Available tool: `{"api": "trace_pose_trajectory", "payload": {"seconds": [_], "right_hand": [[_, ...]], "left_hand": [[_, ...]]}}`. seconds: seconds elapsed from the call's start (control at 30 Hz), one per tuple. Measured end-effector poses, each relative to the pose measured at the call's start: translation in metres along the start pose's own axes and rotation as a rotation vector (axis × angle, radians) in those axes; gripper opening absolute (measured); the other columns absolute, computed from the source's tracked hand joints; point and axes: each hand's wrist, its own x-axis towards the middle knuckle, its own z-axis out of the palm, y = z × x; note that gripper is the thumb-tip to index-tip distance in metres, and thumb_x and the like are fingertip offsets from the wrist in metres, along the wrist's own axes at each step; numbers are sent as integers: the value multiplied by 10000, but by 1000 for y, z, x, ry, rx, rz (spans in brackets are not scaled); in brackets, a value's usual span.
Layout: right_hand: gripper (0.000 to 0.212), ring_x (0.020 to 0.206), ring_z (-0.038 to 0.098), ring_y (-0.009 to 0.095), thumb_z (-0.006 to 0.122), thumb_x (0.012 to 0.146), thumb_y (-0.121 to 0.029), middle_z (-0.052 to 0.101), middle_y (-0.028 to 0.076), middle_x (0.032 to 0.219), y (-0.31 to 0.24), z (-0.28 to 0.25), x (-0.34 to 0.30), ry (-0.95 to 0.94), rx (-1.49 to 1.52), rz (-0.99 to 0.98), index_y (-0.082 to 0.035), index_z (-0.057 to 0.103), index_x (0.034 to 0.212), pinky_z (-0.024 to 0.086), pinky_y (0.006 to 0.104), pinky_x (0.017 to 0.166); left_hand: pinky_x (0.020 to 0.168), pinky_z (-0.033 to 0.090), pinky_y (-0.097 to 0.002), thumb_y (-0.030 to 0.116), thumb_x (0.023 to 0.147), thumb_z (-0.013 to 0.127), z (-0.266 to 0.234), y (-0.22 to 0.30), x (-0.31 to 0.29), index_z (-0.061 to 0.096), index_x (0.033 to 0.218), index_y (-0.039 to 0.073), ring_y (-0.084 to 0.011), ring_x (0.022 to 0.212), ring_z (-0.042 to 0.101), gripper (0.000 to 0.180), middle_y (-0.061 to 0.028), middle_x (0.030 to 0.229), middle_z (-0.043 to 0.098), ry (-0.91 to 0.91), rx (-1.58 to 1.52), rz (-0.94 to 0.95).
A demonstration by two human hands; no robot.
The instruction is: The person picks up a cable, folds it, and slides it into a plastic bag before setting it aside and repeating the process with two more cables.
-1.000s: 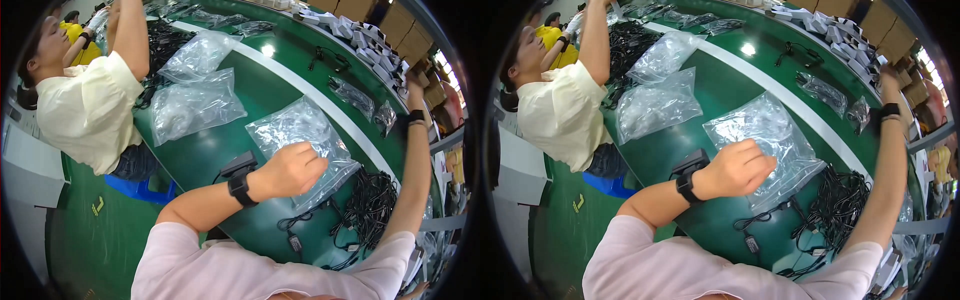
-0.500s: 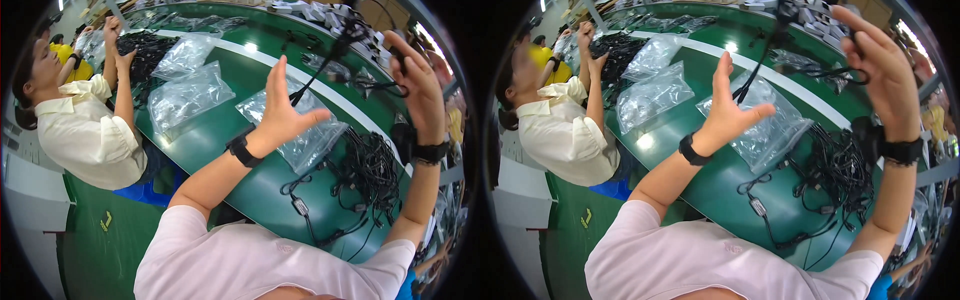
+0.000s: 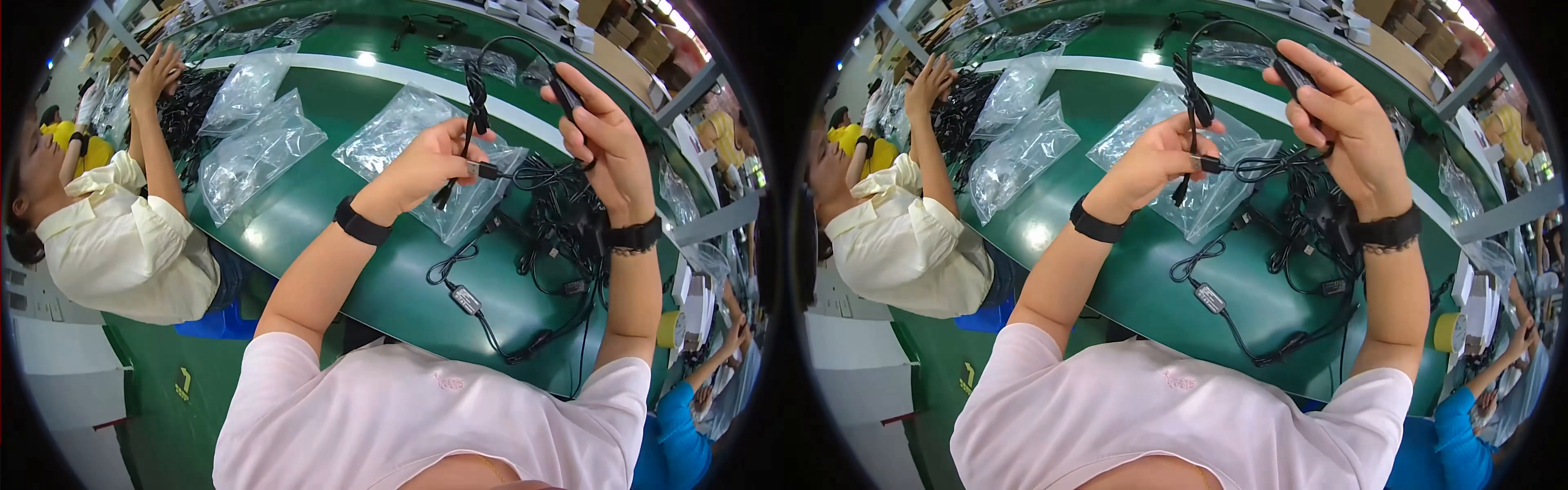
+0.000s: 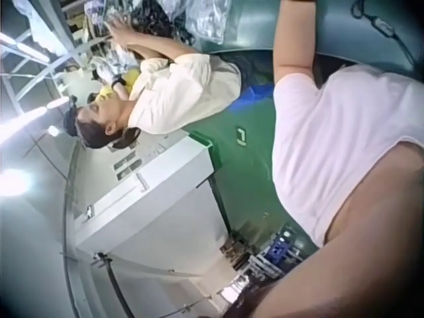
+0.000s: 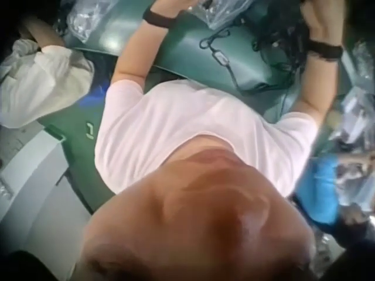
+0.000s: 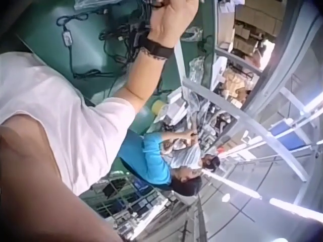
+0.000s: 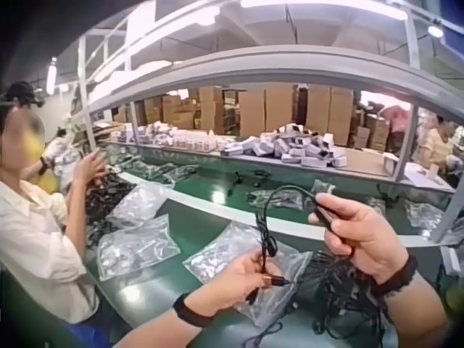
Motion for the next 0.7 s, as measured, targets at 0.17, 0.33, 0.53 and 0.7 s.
{"api": "trace_pose_trajectory", "payload": {"seconds": [0.17, 0.33, 0.53, 0.7], "right_hand": [[393, 604, 424, 72, 468, 836, -19, 548, 151, 1074, 12, -4, -3, 84, 200, -28, 5, 433, 1227, 321, 174, 483], [417, 698, 495, 109, 492, 821, -23, 530, 145, 1096, 38, 13, -9, 188, 219, -47, 10, 409, 1228, 405, 206, 575], [488, 721, 510, 71, 580, 751, -13, 499, 75, 1105, 74, 28, -16, -68, -199, 156, -18, 438, 1218, 443, 203, 607], [525, 636, 507, 54, 651, 710, -9, 496, 60, 1033, 66, 31, -15, -216, -44, 372, -1, 451, 1195, 423, 176, 524]], "left_hand": [[625, 416, -228, -73, 710, 468, 13, 0, -6, 367, 1211, 31, -123, 713, 527, 522, -102, 945, 574, -60, -306, 27], [551, 326, -230, 53, 772, 526, 4, -8, -10, 381, 1211, 43, -95, 599, 408, 462, -18, 739, 467, -33, -614, -58], [425, 214, -190, 308, 917, 409, -1, -11, -13, 484, 1081, 96, -60, 477, 253, 278, 44, 524, 255, 37, -860, -107], [413, 213, -196, 389, 919, 370, -2, 13, -21, 465, 1135, 102, -58, 452, 254, 371, 39, 518, 307, 28, -642, 0]]}}
